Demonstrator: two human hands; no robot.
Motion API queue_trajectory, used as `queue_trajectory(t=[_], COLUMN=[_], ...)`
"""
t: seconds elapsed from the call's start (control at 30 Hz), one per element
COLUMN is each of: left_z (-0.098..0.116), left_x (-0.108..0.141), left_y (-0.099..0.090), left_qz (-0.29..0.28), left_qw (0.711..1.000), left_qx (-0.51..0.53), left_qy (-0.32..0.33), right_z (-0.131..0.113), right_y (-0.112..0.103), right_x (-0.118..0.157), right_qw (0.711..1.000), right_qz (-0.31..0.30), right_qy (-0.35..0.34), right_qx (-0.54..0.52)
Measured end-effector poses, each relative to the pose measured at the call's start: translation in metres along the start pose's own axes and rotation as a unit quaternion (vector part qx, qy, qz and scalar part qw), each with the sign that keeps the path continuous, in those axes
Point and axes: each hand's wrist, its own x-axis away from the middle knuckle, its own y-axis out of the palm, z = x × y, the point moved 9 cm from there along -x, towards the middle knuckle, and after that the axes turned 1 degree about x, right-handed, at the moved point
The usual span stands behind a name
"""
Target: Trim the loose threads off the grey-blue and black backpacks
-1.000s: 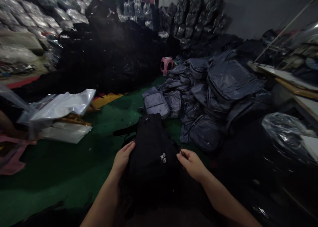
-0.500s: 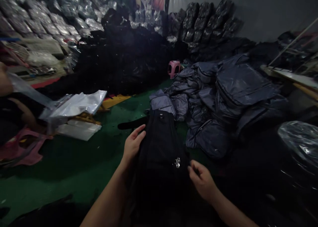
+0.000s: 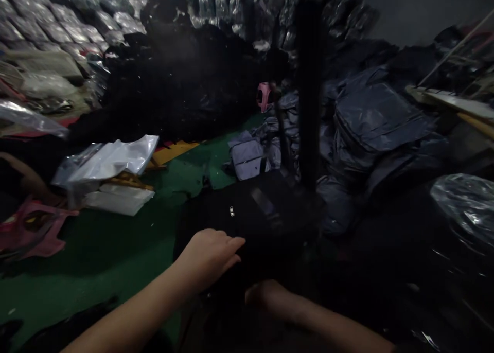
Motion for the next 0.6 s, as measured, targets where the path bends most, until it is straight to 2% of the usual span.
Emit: queue_trajectory(t=[0.07,0.13,0.2,0.27,0.3,0.37,0.5,0.57,0.6], left_z=[0.0,0.008,0.02,0.031,0.036,0.04,0.035,0.024,0.013], left_x=[0.019,0.037,0.05,0.059,0.061,0.065,0.076,0.085,0.092], left_y=[0.037,0.06,0.071,0.072,0.072,0.073,0.079,0.082,0.085], left_qz=[0.005,0.029,0.061,0.088,0.101,0.118,0.143,0.134,0.111], left_qw=[0.998,0.995,0.99,0.986,0.984,0.983,0.988,0.99,0.987], left_qx=[-0.042,-0.067,-0.082,-0.089,-0.09,-0.083,-0.038,0.016,0.052], left_qy=[0.036,0.07,0.095,0.114,0.117,0.112,0.042,-0.041,-0.105], right_z=[-0.006,-0.023,-0.043,-0.053,-0.054,-0.048,-0.03,-0.024,-0.022], right_y=[-0.002,-0.014,-0.033,-0.046,-0.047,-0.043,-0.031,-0.025,-0.021], right_x=[0.011,0.019,0.022,0.019,0.015,0.005,-0.003,-0.004,-0.004], right_qw=[0.995,0.977,0.95,0.923,0.913,0.897,0.88,0.879,0.88], right_qz=[-0.028,0.001,0.082,0.134,0.129,0.08,-0.002,-0.025,-0.035], right_qy=[-0.038,-0.113,-0.176,-0.189,-0.179,-0.145,-0.106,-0.106,-0.106], right_qx=[0.085,0.182,0.244,0.306,0.343,0.41,0.463,0.464,0.462])
